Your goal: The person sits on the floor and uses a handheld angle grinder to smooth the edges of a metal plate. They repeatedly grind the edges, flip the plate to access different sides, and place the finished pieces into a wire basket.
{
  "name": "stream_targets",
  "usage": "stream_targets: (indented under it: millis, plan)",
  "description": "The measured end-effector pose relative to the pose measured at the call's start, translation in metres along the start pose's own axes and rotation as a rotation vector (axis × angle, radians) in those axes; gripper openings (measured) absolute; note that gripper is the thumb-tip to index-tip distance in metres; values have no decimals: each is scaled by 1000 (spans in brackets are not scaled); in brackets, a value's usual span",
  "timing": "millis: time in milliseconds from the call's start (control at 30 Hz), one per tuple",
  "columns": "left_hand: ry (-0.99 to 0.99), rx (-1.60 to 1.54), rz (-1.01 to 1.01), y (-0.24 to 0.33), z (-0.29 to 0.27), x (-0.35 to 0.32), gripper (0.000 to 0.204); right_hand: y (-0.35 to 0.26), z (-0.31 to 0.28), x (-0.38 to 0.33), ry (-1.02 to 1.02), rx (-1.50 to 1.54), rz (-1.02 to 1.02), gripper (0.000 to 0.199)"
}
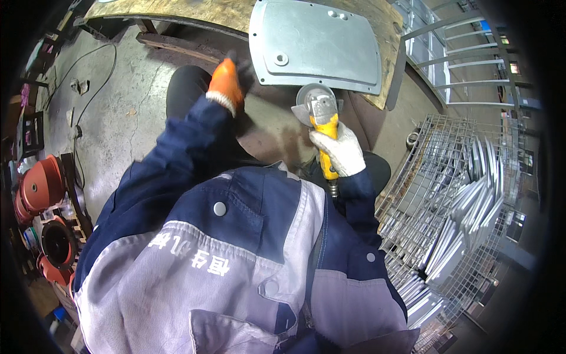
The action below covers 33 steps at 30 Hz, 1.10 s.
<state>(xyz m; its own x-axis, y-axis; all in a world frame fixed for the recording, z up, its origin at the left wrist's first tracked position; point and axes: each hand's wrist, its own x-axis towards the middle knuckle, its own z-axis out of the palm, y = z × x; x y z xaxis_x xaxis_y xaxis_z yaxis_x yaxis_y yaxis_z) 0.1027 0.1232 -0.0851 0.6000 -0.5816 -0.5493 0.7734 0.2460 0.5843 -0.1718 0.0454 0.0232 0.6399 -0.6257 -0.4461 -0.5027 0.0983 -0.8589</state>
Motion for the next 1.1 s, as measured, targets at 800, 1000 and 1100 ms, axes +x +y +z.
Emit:
stream_targets:
  millis: [800, 1000, 1100]
  plan:
    - [-661, -303, -588, -34, 18, -131, 36, -37, 17, 69, -152, -367, -169, 47]
    - [-849, -147, -557, -37, 52, -135, 40, -23, -7, 64, -60, -359, -100, 48]
    - [-902, -148, -527, -45, 66, -133, 38, -13, -23, 68, -29, -350, -77, 48]
